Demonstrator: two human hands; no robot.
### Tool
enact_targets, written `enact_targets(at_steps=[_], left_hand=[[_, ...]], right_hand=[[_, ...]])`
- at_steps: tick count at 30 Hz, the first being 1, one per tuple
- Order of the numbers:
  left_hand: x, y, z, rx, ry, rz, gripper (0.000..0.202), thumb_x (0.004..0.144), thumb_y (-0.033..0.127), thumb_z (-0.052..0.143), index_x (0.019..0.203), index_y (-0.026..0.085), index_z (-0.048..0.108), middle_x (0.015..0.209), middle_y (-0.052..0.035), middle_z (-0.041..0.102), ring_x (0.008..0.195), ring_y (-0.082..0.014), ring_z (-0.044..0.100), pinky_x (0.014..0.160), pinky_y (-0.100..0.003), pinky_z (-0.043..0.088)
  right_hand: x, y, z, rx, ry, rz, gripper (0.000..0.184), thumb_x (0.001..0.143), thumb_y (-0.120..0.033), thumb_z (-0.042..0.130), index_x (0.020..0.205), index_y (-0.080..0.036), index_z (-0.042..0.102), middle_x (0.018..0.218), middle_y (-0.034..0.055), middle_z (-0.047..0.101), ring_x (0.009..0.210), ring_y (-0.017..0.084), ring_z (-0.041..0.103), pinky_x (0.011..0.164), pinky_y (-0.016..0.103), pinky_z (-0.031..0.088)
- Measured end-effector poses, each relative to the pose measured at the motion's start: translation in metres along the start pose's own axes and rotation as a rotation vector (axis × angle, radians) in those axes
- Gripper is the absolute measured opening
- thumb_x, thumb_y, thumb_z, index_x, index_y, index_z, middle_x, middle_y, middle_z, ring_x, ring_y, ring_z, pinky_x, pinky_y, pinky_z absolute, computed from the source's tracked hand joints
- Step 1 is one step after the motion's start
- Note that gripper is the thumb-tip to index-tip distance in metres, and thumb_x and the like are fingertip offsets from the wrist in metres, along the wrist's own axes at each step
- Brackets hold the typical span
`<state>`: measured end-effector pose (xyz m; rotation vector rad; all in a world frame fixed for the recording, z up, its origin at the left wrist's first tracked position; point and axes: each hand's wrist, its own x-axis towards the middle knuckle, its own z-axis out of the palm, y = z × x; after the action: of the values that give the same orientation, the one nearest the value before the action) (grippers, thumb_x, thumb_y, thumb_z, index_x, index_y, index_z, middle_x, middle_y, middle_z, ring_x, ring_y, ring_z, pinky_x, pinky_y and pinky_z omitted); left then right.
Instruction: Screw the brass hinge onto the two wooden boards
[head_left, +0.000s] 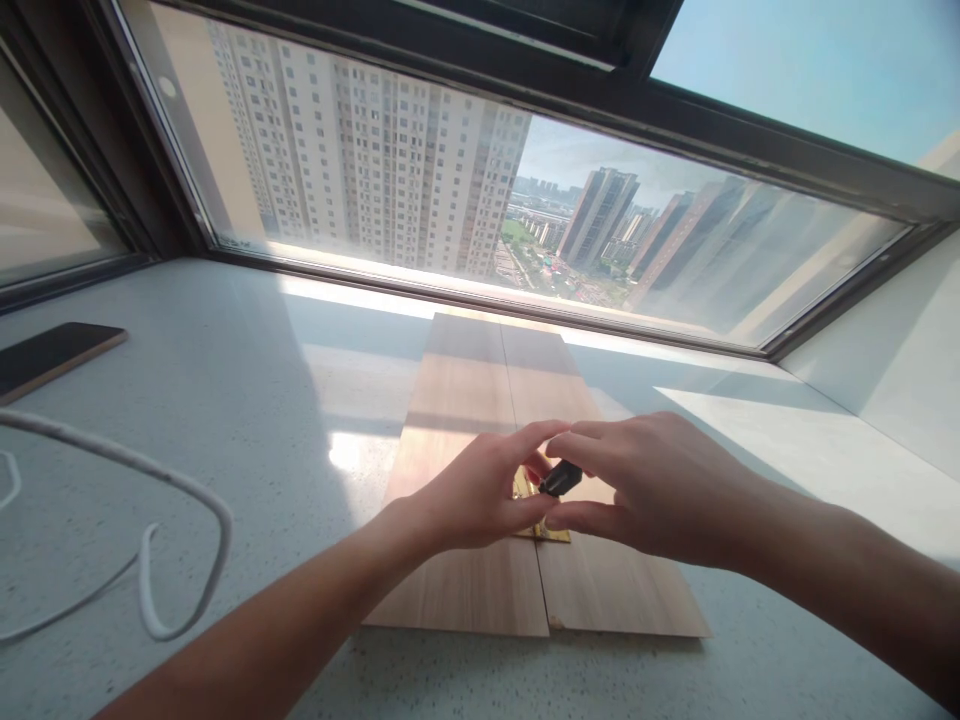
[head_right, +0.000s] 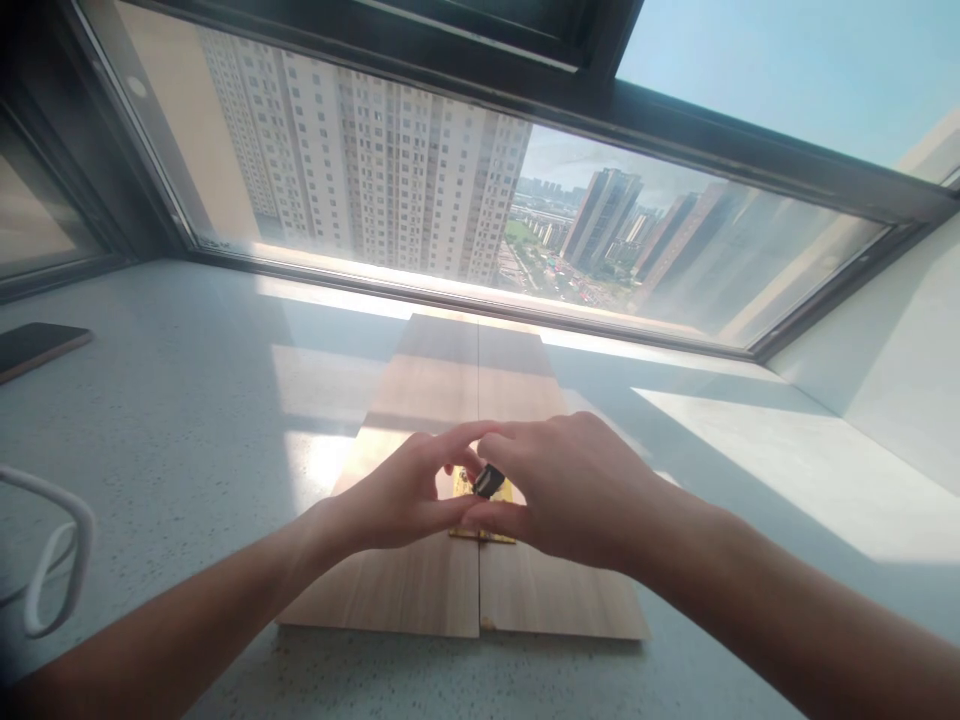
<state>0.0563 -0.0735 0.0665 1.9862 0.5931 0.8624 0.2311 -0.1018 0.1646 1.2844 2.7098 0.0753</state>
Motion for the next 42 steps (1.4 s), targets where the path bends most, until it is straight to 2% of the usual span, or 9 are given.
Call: enact_targets(at_steps=[5,9,13,17,23,28,33,37,42], left_hand=[[0.000,-0.001,-0.003,-0.024,-0.027,0.005,0.068,0.074,0.015,0.066,0.139,0.020,0.046,0.103,-0.0068,0.072,0.083,-0.0184,0.064,0.068,-0.028,0.048],[0.000,-0.002,0.002,-0.006,0.058,-0.039,0.063,0.075,0.031,0.076,0.131,0.017,0.052,0.093,-0.0065,0.072,0.082,-0.0191,0.064,0.074,-0.032,0.049],[0.000,0.000,0.001,-0.026,0.022,-0.038,0.055,0.079,0.021,0.068,0.132,0.019,0.054,0.093,-0.0057,0.074,0.076,-0.0175,0.065,0.064,-0.027,0.049],[0.000,0.000,0.000,-0.007,-0.033,0.032,0.061,0.075,0.010,0.061,0.135,0.021,0.052,0.103,-0.0061,0.073,0.085,-0.0192,0.066,0.069,-0.028,0.049],[0.001,-0.004,0.009,0.000,0.066,-0.047,0.066,0.074,0.030,0.074,0.134,0.016,0.052,0.096,-0.0087,0.074,0.084,-0.0223,0.067,0.074,-0.034,0.051],[0.001,-0.001,0.003,-0.077,-0.007,0.004,0.058,0.077,0.011,0.062,0.133,0.022,0.056,0.108,-0.0066,0.074,0.094,-0.0209,0.067,0.076,-0.030,0.050],[0.001,-0.001,0.005,-0.063,0.025,-0.060,0.060,0.074,0.023,0.072,0.131,0.018,0.058,0.099,-0.0076,0.074,0.088,-0.0221,0.065,0.075,-0.032,0.050],[0.000,-0.003,0.006,-0.065,0.008,-0.013,0.034,0.082,0.021,0.064,0.116,0.018,0.066,0.091,-0.0046,0.073,0.081,-0.0188,0.063,0.072,-0.030,0.048],[0.000,-0.005,0.004,-0.092,-0.036,-0.013,0.061,0.074,0.015,0.070,0.133,0.020,0.055,0.105,-0.0069,0.072,0.091,-0.0218,0.065,0.078,-0.032,0.050]], right_hand=[[0.003,0.001,-0.006,0.145,-0.068,-0.073,0.015,0.088,-0.018,0.059,0.099,-0.026,0.067,0.091,-0.0026,0.075,0.071,0.015,0.066,0.056,0.025,0.035],[0.008,0.000,-0.006,-0.012,-0.140,0.007,0.015,0.089,-0.032,0.060,0.080,-0.022,0.067,0.070,-0.0014,0.071,0.058,0.017,0.063,0.050,0.026,0.025],[0.006,0.002,-0.005,-0.080,-0.134,0.072,0.028,0.090,-0.046,0.058,0.078,-0.023,0.069,0.070,0.0006,0.072,0.058,0.019,0.064,0.049,0.026,0.025],[0.000,0.003,-0.003,0.061,-0.059,-0.063,0.017,0.087,-0.026,0.064,0.104,-0.026,0.066,0.101,0.0005,0.075,0.077,0.019,0.069,0.056,0.026,0.036],[0.003,0.001,0.000,-0.075,-0.104,0.014,0.023,0.090,-0.038,0.060,0.077,-0.020,0.064,0.070,0.0005,0.071,0.060,0.021,0.066,0.049,0.028,0.024],[0.002,0.001,-0.003,0.038,-0.055,-0.069,0.016,0.087,-0.025,0.065,0.104,-0.025,0.065,0.102,0.0008,0.074,0.078,0.020,0.070,0.054,0.027,0.034],[0.005,0.000,-0.003,0.011,-0.116,-0.019,0.010,0.090,-0.026,0.059,0.085,-0.021,0.066,0.075,0.0009,0.073,0.065,0.021,0.068,0.050,0.028,0.029],[0.004,-0.001,-0.005,0.023,-0.067,-0.019,0.018,0.088,-0.030,0.063,0.106,-0.025,0.066,0.088,0.0016,0.075,0.072,0.022,0.070,0.052,0.028,0.033],[0.002,-0.001,-0.009,0.088,-0.095,-0.095,0.014,0.087,-0.014,0.057,0.093,-0.024,0.064,0.091,0.0003,0.075,0.074,0.019,0.070,0.054,0.026,0.035]])
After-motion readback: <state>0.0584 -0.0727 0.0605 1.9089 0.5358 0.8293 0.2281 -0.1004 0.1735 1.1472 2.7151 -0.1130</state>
